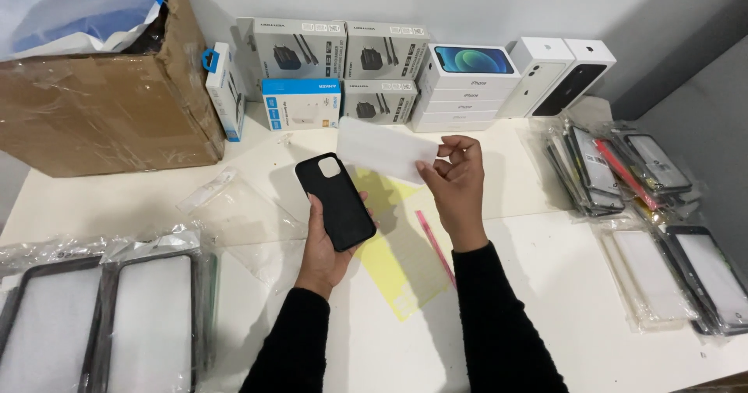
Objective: Packaging phone cases into plastic sleeves and writing notes on a notepad for inventory or shipping.
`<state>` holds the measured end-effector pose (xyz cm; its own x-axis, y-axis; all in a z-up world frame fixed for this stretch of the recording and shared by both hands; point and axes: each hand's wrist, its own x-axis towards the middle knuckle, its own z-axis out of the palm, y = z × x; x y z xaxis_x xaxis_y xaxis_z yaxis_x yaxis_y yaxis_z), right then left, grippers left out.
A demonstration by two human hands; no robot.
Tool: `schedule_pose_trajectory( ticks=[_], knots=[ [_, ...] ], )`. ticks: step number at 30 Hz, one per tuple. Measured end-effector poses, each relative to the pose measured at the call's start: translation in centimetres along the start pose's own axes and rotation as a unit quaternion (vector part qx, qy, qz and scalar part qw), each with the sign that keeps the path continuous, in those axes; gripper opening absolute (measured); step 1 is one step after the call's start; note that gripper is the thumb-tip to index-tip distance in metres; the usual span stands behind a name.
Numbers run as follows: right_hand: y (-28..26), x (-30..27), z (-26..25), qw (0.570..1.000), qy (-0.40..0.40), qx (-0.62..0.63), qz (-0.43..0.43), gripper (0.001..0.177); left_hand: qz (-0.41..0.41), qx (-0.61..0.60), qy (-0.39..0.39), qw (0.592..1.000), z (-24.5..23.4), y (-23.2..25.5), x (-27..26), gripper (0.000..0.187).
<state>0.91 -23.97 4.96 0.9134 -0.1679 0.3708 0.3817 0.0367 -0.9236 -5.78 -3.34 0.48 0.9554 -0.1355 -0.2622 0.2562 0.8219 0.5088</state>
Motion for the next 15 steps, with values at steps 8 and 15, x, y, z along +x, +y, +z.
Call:
schedule_pose_trajectory(
  ticks=[8, 15],
  knots=[
    [-9.1, -5.7, 4.8, 0.854, -0.306, -0.348, -0.236, 0.019, 0.005, -0.006, 0.020, 1.000, 1.3, 1.2, -1.1, 0.093],
    [-3.1, -7.0, 6.5, 0.735, -0.381, -0.478, -0.294, 0.008, -0.025, 0.002, -0.033, 0.999, -1.8, -0.2, 1.2, 0.109]
  ],
)
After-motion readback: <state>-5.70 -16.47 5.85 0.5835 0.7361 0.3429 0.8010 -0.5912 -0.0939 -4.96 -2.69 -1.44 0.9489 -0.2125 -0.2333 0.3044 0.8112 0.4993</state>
